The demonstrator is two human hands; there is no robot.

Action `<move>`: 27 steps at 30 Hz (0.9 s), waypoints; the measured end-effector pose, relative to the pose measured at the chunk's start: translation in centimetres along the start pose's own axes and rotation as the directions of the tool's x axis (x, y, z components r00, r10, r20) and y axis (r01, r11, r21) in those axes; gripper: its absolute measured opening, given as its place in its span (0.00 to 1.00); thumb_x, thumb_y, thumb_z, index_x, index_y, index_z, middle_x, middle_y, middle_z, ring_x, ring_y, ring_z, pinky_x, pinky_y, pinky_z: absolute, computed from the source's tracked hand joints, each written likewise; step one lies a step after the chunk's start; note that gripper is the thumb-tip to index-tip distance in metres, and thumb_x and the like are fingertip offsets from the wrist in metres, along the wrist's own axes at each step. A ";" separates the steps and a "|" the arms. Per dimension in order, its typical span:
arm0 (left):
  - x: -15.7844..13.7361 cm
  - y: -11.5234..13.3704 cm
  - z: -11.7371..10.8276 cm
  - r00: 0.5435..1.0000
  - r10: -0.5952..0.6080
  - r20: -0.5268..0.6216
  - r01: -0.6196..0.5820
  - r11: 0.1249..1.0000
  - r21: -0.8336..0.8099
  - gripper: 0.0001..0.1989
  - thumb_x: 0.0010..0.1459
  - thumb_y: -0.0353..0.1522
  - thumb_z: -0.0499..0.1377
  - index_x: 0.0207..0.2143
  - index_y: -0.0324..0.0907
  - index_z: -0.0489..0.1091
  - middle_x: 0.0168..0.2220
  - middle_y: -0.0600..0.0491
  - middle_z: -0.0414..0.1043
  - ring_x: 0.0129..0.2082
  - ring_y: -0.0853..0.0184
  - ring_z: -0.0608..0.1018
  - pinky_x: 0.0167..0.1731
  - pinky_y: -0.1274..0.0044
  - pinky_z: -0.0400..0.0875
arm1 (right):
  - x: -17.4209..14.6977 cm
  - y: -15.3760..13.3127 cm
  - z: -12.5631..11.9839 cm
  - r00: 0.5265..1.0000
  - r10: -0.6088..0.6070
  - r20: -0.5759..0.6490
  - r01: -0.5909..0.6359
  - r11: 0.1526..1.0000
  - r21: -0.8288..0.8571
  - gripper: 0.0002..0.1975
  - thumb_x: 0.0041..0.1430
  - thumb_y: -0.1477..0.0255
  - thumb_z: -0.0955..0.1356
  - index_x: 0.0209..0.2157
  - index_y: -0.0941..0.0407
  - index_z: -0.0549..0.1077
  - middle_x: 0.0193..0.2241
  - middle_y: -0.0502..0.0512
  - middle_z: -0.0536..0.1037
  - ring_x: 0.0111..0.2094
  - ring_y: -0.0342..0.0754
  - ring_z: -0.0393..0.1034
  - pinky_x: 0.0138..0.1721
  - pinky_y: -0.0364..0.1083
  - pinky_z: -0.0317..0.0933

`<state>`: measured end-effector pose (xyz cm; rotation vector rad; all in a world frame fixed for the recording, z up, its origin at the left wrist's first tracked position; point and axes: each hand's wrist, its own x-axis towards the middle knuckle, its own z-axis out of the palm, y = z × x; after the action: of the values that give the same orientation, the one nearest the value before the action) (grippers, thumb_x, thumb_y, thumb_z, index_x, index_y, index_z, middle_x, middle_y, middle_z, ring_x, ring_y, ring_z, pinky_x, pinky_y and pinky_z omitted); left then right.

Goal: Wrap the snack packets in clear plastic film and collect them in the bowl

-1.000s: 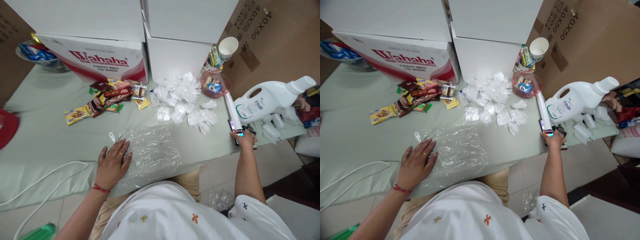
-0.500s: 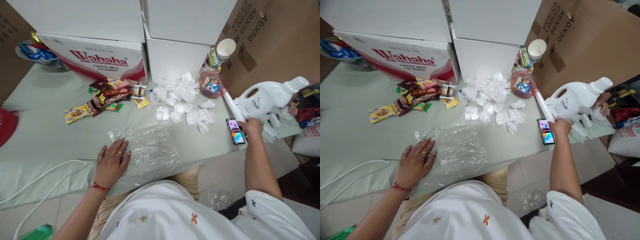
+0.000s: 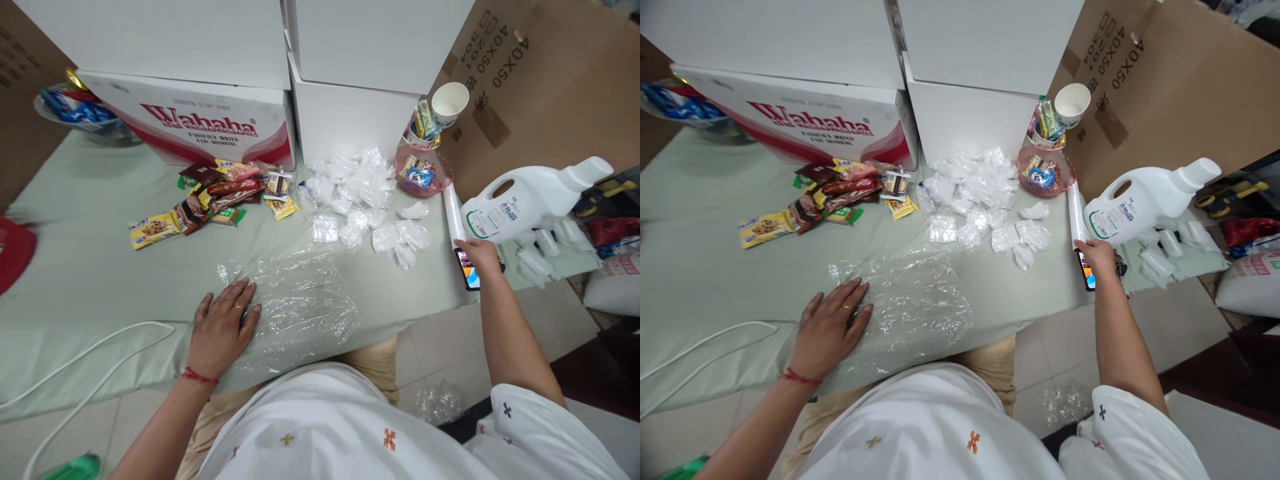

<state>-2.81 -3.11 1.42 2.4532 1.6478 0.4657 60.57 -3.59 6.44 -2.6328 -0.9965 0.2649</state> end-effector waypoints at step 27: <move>-0.5 -3.5 -1.0 0.987 0.107 0.120 -0.121 0.986 0.115 0.28 0.72 0.44 0.47 0.72 0.54 0.54 0.73 0.48 0.53 0.71 0.53 0.61 0.69 0.46 0.29 | -21.5 -19.5 11.7 0.196 -0.913 0.359 0.953 0.264 0.151 0.23 0.72 0.64 0.63 0.65 0.53 0.69 0.67 0.60 0.67 0.68 0.59 0.59 0.66 0.60 0.55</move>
<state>-6.34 -2.28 1.22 2.6189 1.5406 0.2393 29.43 -1.58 3.67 -1.4804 -2.5980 0.4082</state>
